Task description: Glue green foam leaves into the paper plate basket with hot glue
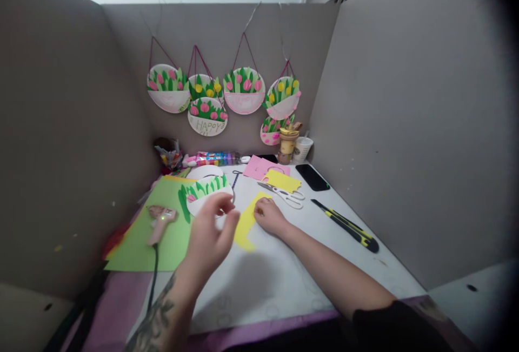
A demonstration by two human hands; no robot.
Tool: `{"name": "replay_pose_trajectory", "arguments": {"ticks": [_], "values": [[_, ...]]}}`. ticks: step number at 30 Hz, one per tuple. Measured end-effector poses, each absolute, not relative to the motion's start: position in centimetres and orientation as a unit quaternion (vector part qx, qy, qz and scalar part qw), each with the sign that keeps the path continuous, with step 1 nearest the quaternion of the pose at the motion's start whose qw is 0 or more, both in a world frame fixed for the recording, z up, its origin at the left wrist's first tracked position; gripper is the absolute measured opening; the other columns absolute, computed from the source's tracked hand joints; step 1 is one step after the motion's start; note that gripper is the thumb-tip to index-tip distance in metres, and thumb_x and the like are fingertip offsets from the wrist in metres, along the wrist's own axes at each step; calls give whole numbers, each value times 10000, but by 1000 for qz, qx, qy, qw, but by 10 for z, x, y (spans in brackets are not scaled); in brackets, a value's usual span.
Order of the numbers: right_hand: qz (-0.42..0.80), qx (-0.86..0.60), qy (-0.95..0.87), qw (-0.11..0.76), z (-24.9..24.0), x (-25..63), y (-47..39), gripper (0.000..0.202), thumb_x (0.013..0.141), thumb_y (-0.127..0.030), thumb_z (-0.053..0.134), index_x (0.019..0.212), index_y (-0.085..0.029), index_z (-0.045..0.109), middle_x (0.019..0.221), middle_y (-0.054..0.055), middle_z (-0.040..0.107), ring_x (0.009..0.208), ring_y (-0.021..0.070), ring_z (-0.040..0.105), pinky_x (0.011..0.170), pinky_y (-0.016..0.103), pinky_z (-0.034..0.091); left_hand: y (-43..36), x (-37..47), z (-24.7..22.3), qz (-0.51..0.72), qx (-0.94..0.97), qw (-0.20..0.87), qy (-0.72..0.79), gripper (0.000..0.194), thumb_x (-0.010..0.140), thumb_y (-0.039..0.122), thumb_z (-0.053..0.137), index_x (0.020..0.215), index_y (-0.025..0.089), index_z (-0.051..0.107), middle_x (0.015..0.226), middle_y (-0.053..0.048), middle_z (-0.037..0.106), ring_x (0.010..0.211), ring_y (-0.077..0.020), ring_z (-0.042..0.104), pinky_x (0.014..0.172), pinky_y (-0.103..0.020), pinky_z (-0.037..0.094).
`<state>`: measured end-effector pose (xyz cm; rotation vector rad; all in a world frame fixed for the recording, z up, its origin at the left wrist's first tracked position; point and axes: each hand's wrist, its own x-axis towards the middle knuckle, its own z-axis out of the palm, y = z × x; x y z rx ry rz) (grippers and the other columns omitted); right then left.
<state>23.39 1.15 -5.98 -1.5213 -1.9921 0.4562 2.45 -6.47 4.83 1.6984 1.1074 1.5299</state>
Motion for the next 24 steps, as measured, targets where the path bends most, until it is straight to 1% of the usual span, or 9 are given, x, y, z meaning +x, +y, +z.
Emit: {"name": "replay_pose_trajectory", "arguments": {"ticks": [2, 4, 6, 11, 14, 16, 19, 22, 24], "values": [[167, -569, -749, 295, -62, 234, 12, 108, 780, -109, 564, 723, -187, 611, 891, 66, 611, 921, 214, 503, 839, 325, 403, -55, 29, 34, 365, 725, 231, 537, 243, 761, 275, 639, 988, 189, 630, 1005, -105, 634, 983, -259, 581, 894, -367, 433], [168, -565, -751, 297, -63, 234, 12, 118, 781, -106, 551, 713, -189, 603, 874, 60, 607, 910, 210, 502, 835, 323, 401, -48, 33, 15, 182, 732, 210, 621, 341, 774, 263, 608, 1098, 157, 593, 1079, -148, 620, 1013, -279, 583, 853, -360, 432], [176, -563, -749, 303, -64, 234, 13, 125, 778, -107, 544, 700, -191, 595, 857, 56, 604, 901, 207, 507, 836, 325, 401, -43, 35, -1, 109, 734, 190, 643, 369, 781, 264, 594, 1130, 149, 565, 1115, -160, 609, 1042, -283, 578, 823, -336, 423], [244, -549, -705, 377, -60, 238, 14, 116, 737, -100, 544, 688, -201, 577, 900, 53, 618, 944, 206, 543, 832, 320, 434, -38, 35, -17, 113, 725, 232, 638, 394, 773, 180, 555, 1166, 176, 522, 999, -90, 658, 914, -223, 613, 723, -283, 391], [271, -533, -699, 393, -55, 241, 13, 111, 718, -107, 564, 668, -205, 572, 1002, 59, 635, 1030, 219, 548, 940, 364, 413, -31, 35, -19, 169, 712, 245, 635, 365, 784, 112, 484, 1140, 171, 535, 896, -56, 670, 812, -190, 607, 683, -272, 377], [271, -526, -713, 376, -53, 239, 11, 110, 719, -115, 578, 658, -207, 579, 1107, 68, 632, 1115, 234, 523, 1019, 402, 364, -24, 37, -19, 193, 717, 252, 621, 362, 777, 78, 464, 1117, 161, 556, 865, -52, 670, 787, -180, 601, 676, -264, 380], [246, -513, -754, 329, -54, 233, 5, 108, 732, -123, 585, 667, -206, 608, 1232, 86, 598, 1218, 256, 463, 1056, 419, 335, -12, 41, -20, 194, 737, 274, 586, 377, 755, 49, 483, 1104, 152, 583, 836, -48, 672, 768, -170, 600, 678, -254, 390], [195, -520, -785, 274, -59, 228, 3, 85, 755, -143, 587, 715, -196, 641, 1270, 121, 576, 1259, 286, 425, 1051, 428, 334, -3, 44, -24, 202, 748, 270, 572, 344, 767, 45, 483, 1071, 143, 611, 840, -59, 681, 784, -175, 606, 720, -264, 408], [177, -538, -784, 253, -57, 226, 13, 83, 759, -183, 618, 827, -191, 665, 1250, 132, 580, 1243, 299, 434, 1034, 433, 346, -1, 44, -29, 219, 745, 263, 572, 312, 780, 65, 497, 1053, 144, 624, 864, -68, 687, 814, -182, 612, 753, -274, 418]]}}
